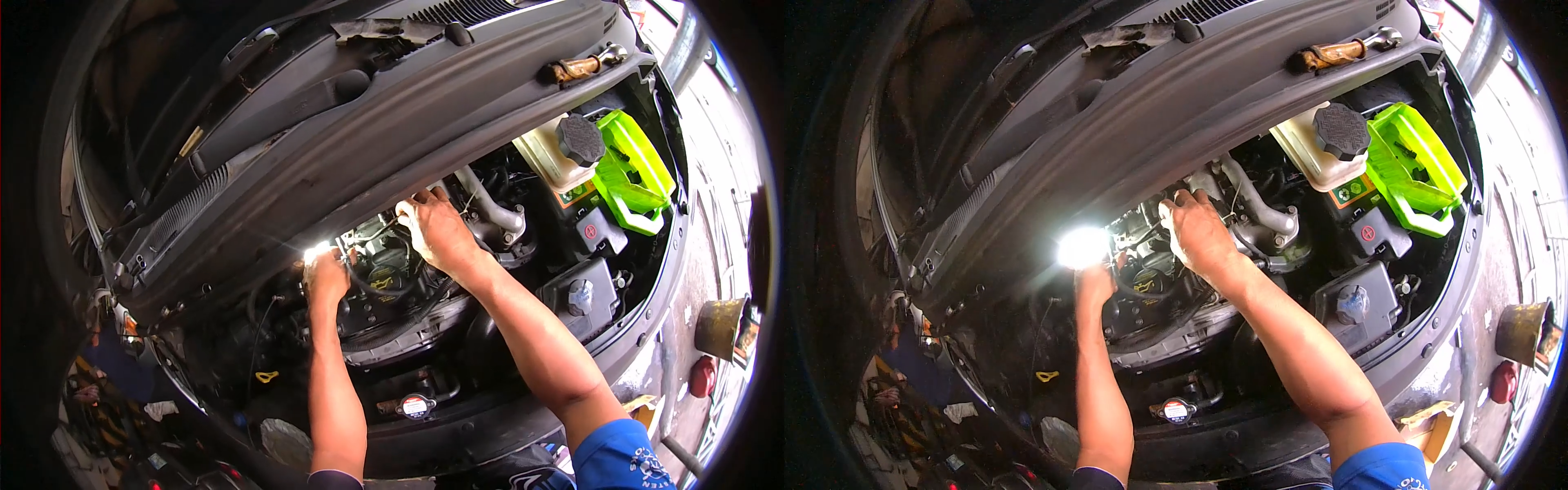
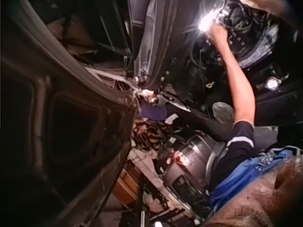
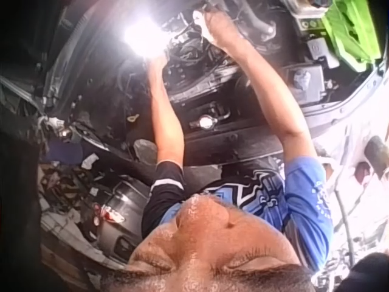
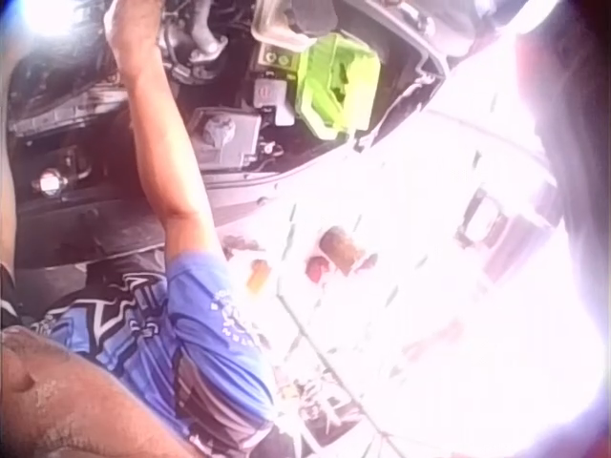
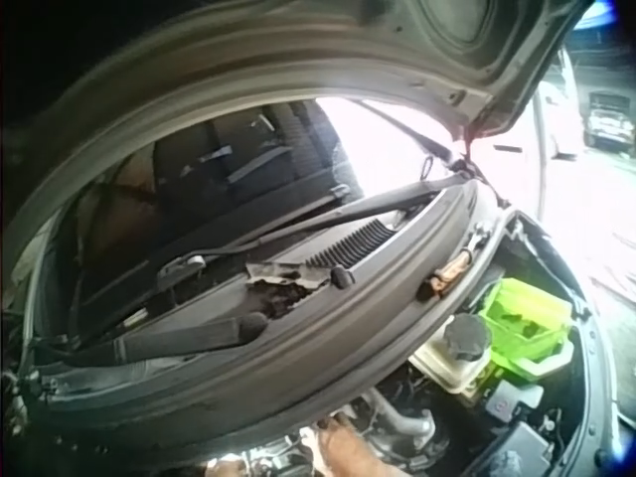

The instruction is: The recorder is working on a vehicle engine, manipulating various components like hoses and wiring with their hands and tools.

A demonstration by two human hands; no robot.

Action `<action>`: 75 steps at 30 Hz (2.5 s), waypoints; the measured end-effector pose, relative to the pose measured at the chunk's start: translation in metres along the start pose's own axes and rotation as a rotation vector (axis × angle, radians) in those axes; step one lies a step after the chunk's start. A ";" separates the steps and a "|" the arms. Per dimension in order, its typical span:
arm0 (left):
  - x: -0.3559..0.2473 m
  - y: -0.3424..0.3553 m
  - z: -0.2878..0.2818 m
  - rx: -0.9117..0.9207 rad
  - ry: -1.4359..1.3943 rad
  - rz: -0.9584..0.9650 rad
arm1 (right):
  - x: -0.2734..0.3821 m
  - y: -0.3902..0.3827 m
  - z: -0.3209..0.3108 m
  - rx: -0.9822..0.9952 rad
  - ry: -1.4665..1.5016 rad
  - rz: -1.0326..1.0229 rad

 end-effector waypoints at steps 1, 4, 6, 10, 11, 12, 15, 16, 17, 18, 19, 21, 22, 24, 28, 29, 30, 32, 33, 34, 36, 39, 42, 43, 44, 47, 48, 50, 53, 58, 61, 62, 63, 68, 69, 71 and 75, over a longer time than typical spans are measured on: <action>-0.016 -0.004 -0.006 -0.057 0.069 0.040 | -0.001 -0.002 -0.007 -0.091 0.050 0.015; -0.016 -0.008 -0.017 -0.196 0.205 0.087 | 0.008 -0.005 -0.013 0.003 0.165 -0.065; -0.008 -0.004 -0.016 -0.188 0.199 0.116 | 0.016 -0.003 -0.016 -0.021 0.196 -0.115; 0.017 0.007 0.000 0.006 0.058 0.006 | 0.007 -0.006 0.009 0.172 0.183 0.018; 0.022 0.007 0.000 0.018 0.037 -0.012 | 0.009 -0.008 0.006 0.115 0.142 -0.034; 0.014 0.007 0.004 0.042 0.009 -0.026 | 0.007 -0.011 0.002 0.062 0.091 -0.078; -0.022 -0.002 -0.009 -0.103 0.155 0.143 | 0.008 -0.016 -0.010 -0.121 0.101 -0.225; -0.020 -0.002 -0.009 -0.103 0.160 0.143 | 0.010 -0.017 -0.015 -0.179 0.112 -0.225; -0.018 -0.001 -0.010 -0.138 0.161 0.153 | 0.011 -0.018 -0.016 -0.181 0.115 -0.223; -0.015 0.000 -0.010 -0.173 0.160 0.162 | 0.011 -0.018 -0.010 -0.117 0.105 -0.203; -0.005 0.002 -0.009 -0.177 0.167 0.162 | 0.014 -0.016 -0.006 -0.056 0.101 -0.188; 0.024 0.009 0.003 -0.018 0.007 0.017 | 0.020 -0.009 -0.010 -0.027 0.116 -0.177; 0.030 0.010 0.001 -0.018 0.011 0.019 | 0.024 -0.006 -0.010 0.005 0.126 -0.166; 0.044 0.011 0.010 0.061 -0.148 -0.091 | 0.021 -0.004 -0.005 -0.025 0.102 -0.133; 0.008 0.002 0.006 0.058 -0.013 -0.082 | 0.007 -0.009 -0.001 -0.008 0.059 -0.083; -0.002 0.004 -0.002 -0.087 0.101 0.098 | 0.009 -0.008 -0.001 -0.010 0.062 -0.084; -0.013 0.001 -0.011 -0.233 0.217 0.279 | 0.012 -0.006 0.000 -0.016 0.052 -0.093; 0.015 0.008 -0.005 -0.113 0.075 0.123 | 0.015 -0.005 0.000 -0.025 0.044 -0.104; 0.026 0.009 0.007 0.018 -0.078 -0.031 | 0.012 -0.006 0.001 -0.002 0.043 -0.086; 0.023 0.009 0.008 0.024 -0.080 -0.029 | 0.010 -0.007 0.003 0.022 0.043 -0.069; 0.021 0.008 0.007 0.054 -0.002 -0.024 | 0.010 -0.007 0.003 0.008 0.026 -0.063; 0.015 0.012 -0.002 -0.126 0.019 0.166 | 0.014 -0.006 0.003 -0.022 0.014 -0.065; 0.019 0.013 0.006 -0.012 0.078 0.105 | 0.013 -0.007 0.003 -0.035 0.016 -0.063; 0.014 0.011 0.006 -0.010 0.075 0.108 | 0.010 -0.008 0.002 -0.035 0.020 -0.058; 0.017 0.009 0.010 0.046 -0.029 0.027 | 0.008 -0.010 0.001 -0.036 0.016 -0.056; 0.018 0.007 0.008 0.039 -0.135 -0.041 | 0.009 -0.008 0.000 0.026 0.035 -0.073; 0.010 0.006 0.005 -0.009 -0.147 -0.025 | 0.004 -0.009 0.000 0.009 0.036 -0.058; -0.003 0.008 0.010 0.007 -0.115 -0.057 | -0.007 -0.011 0.001 -0.005 0.030 -0.042; 0.003 0.009 -0.003 -0.066 0.090 0.080 | 0.013 -0.004 0.001 -0.055 0.029 -0.089; 0.014 0.010 0.018 -0.143 0.138 0.041 | 0.027 -0.007 -0.021 0.035 0.000 -0.118; 0.007 -0.001 0.010 -0.116 0.101 0.106 | 0.033 -0.009 -0.018 0.000 -0.070 -0.229; 0.003 -0.006 0.009 -0.070 0.068 0.121 | 0.034 -0.007 -0.011 0.118 -0.055 -0.165; 0.017 -0.008 0.007 -0.014 0.012 0.072 | 0.041 -0.007 -0.008 0.042 -0.057 -0.281; -0.011 -0.058 -0.048 0.192 -0.049 0.119 | 0.022 -0.013 0.000 0.032 -0.039 -0.232; -0.012 -0.072 -0.061 0.275 -0.118 0.058 | 0.011 -0.014 -0.001 0.003 -0.032 -0.258; -0.024 -0.099 -0.109 0.366 -0.173 0.074 | -0.003 -0.016 -0.003 0.007 -0.041 -0.204; 0.035 -0.147 -0.281 -0.321 -0.283 0.000 | 0.023 -0.009 -0.008 0.149 -0.024 -0.166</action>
Point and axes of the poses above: each hand's wrist, its own y-axis towards the middle knuckle, its own z-axis out of the palm, x = y × z, the point moved 9 cm from there along y, towards the middle knuckle, and after that the axes turned 3 degrees about -x, right-handed, at the moved point
